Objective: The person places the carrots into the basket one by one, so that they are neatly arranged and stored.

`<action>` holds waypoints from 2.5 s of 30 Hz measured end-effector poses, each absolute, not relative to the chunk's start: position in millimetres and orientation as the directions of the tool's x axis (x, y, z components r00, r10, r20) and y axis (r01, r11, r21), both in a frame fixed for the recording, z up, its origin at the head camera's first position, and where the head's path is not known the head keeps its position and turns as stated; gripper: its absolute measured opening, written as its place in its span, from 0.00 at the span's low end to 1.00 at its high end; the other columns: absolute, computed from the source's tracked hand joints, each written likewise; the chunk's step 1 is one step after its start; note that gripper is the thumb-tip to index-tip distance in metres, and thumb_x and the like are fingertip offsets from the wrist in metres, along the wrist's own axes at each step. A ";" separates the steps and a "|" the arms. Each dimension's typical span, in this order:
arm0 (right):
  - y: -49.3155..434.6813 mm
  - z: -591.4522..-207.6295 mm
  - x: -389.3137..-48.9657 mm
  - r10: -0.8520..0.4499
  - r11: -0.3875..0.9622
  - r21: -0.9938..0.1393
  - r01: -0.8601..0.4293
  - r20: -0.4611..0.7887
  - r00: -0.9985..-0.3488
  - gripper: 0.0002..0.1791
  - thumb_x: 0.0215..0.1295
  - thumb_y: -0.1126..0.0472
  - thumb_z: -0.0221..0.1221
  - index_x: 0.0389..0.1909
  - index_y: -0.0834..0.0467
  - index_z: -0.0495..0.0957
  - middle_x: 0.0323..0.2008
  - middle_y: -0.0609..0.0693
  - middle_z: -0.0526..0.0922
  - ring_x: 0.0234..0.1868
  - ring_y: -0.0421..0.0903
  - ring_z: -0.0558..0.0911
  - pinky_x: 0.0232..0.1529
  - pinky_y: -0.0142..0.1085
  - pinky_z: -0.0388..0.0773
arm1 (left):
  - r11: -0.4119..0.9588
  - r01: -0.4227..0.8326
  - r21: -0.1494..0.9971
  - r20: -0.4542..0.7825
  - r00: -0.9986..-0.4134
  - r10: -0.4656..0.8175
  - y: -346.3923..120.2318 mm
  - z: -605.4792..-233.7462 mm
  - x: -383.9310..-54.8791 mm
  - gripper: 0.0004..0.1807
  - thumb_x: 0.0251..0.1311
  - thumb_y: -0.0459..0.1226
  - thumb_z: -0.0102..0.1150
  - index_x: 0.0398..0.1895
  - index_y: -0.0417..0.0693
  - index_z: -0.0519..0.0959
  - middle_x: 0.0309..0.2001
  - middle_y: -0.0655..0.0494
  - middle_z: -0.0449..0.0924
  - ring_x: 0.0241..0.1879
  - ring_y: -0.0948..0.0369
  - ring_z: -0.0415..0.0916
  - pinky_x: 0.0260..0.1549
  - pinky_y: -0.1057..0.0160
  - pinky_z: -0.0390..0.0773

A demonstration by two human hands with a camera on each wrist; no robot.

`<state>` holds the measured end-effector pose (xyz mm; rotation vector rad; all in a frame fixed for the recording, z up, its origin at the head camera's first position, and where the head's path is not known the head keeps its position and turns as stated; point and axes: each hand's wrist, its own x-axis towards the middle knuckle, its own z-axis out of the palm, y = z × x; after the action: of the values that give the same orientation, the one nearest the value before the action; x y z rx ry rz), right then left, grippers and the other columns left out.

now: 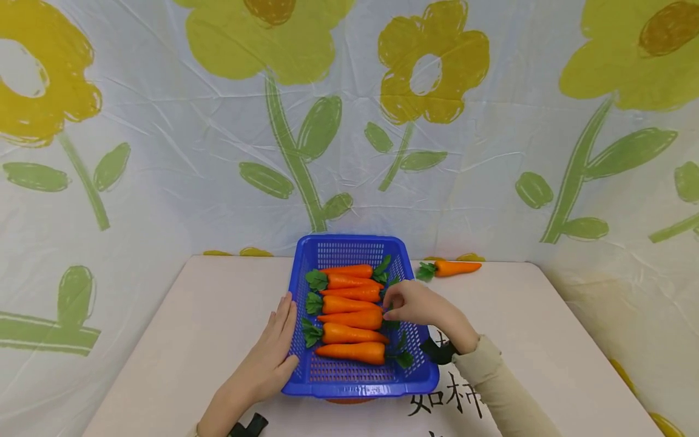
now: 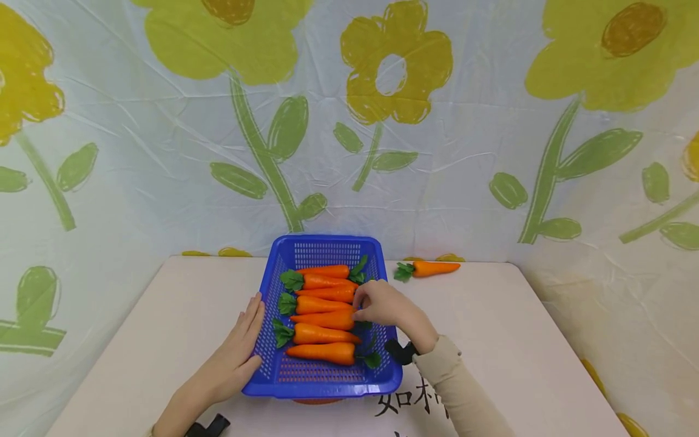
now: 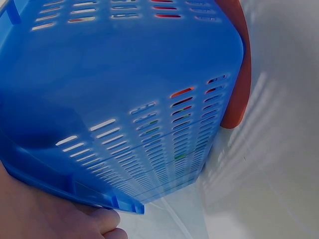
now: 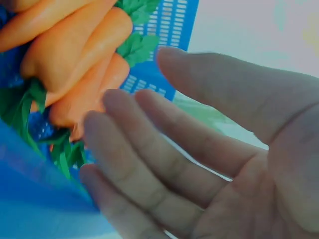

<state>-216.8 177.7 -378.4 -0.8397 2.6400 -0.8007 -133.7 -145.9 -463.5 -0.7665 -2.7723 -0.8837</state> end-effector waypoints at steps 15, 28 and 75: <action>233.3 -373.5 -240.2 -0.394 0.619 -0.614 -0.490 0.298 -0.870 0.08 0.66 0.65 0.61 0.43 0.64 0.83 0.38 0.54 0.86 0.38 0.49 0.83 0.40 0.42 0.81 | 0.702 0.500 0.507 0.271 -0.866 0.421 -145.9 -463.5 -134.1 0.48 0.57 0.30 0.51 0.78 0.33 0.39 0.80 0.44 0.28 0.78 0.48 0.31 0.71 0.67 0.25; 302.1 -408.3 -277.6 -0.140 0.695 -0.551 -0.463 0.528 -0.838 0.20 0.67 0.74 0.52 0.59 0.68 0.73 0.59 0.67 0.75 0.62 0.66 0.70 0.62 0.63 0.63 | 0.698 0.497 0.516 0.265 -0.867 0.421 -145.2 -461.6 -132.9 0.47 0.57 0.29 0.51 0.78 0.33 0.40 0.80 0.43 0.29 0.78 0.48 0.32 0.71 0.66 0.26; 371.9 -491.5 -300.0 -0.135 0.948 -0.265 -0.174 0.161 -0.978 0.30 0.61 0.74 0.46 0.66 0.76 0.60 0.62 0.77 0.60 0.60 0.78 0.61 0.56 0.71 0.62 | 0.682 0.515 0.520 0.285 -0.857 0.429 -145.3 -462.3 -133.3 0.48 0.55 0.29 0.51 0.78 0.32 0.40 0.79 0.42 0.30 0.78 0.47 0.33 0.72 0.66 0.26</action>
<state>-300.0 371.9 -491.5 -0.2581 3.2403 -0.4617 -133.3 -145.3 -462.3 -0.7763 -2.7508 -0.9151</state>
